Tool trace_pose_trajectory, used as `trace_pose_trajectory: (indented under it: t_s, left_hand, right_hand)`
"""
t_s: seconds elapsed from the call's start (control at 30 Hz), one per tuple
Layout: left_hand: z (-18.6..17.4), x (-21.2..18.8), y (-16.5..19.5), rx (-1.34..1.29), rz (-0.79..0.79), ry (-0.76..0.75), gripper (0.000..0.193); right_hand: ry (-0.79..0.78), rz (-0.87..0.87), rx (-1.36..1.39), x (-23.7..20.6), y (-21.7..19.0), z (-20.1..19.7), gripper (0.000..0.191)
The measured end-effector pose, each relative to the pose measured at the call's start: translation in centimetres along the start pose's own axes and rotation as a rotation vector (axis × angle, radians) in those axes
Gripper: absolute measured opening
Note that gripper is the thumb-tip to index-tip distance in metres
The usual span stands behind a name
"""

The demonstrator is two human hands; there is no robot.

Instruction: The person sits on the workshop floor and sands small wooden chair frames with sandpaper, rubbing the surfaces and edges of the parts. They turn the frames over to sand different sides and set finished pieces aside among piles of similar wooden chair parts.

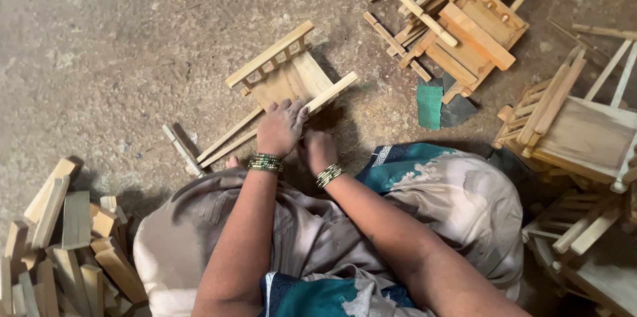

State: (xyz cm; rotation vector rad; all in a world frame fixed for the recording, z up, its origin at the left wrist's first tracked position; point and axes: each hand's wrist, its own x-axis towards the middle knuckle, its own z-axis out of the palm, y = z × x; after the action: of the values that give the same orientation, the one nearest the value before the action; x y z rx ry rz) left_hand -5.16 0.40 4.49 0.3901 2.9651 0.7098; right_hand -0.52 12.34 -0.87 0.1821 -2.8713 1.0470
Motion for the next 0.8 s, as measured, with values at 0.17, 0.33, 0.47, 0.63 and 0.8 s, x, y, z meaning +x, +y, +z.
trace_pose_trajectory:
  t_s: [0.17,0.33,0.47,0.63,0.8]
  left_hand:
    - [-1.0,-0.4,0.3,0.023,-0.05,-0.006,0.029]
    - [-1.6,-0.6,0.4,-0.004,-0.06,-0.002,0.028]
    - [-1.6,-0.8,0.2,-0.028,-0.064,-0.015,0.028]
    - [-1.7,-0.7,0.1,-0.011,-0.033,0.02,0.026]
    - [-1.7,-1.1,0.1,-0.028,-0.062,-0.005,0.026]
  right_hand:
    - [0.052,0.04,0.196,-0.5,0.0,0.4,0.021]
    - [-0.001,0.218,0.057,1.1,-0.1,0.5,0.023]
    - [0.053,0.136,0.215,0.4,-1.0,0.9,0.017]
    - [0.042,0.166,0.26,0.4,-0.8,1.2,0.022]
    - [-0.101,0.266,0.084,1.4,-0.6,1.5,0.027]
